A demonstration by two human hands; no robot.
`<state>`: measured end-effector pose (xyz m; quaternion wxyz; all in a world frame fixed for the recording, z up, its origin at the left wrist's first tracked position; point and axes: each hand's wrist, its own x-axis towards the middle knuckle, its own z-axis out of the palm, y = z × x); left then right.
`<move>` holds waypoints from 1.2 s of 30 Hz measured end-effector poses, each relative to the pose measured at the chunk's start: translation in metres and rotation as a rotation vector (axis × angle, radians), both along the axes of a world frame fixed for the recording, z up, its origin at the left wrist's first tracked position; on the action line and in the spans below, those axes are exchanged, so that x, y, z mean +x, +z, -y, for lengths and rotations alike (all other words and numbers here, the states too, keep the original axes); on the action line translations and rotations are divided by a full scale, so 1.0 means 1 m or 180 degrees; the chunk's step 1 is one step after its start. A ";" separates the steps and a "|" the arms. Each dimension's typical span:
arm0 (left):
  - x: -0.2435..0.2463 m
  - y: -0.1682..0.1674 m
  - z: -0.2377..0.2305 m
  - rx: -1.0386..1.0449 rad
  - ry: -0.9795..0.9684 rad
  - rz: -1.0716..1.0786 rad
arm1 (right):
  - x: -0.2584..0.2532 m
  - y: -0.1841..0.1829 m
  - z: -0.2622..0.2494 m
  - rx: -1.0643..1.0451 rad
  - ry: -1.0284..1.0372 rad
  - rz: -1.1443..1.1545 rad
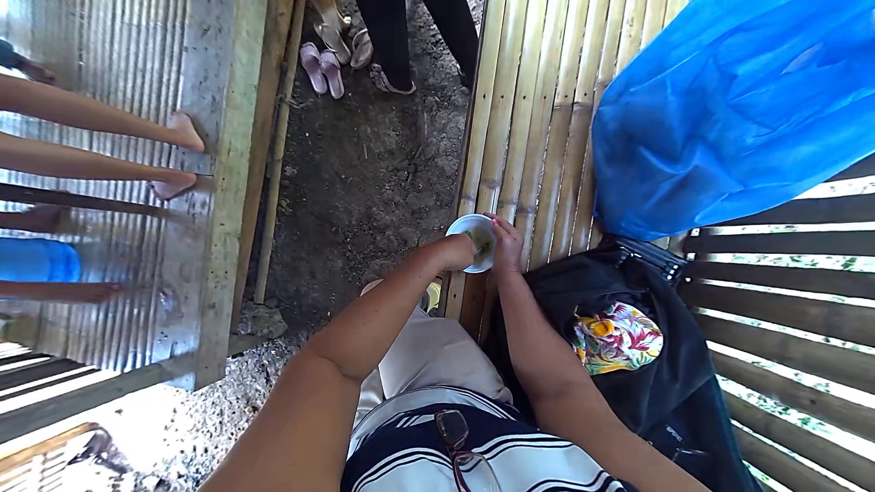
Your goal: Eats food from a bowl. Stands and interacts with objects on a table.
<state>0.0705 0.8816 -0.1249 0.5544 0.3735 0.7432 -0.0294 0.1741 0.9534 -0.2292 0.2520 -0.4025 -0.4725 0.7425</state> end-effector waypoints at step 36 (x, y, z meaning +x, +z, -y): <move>0.010 0.005 -0.021 -0.0030 -0.1129 0.0178 | -0.002 -0.003 0.001 0.0120 0.0049 0.0196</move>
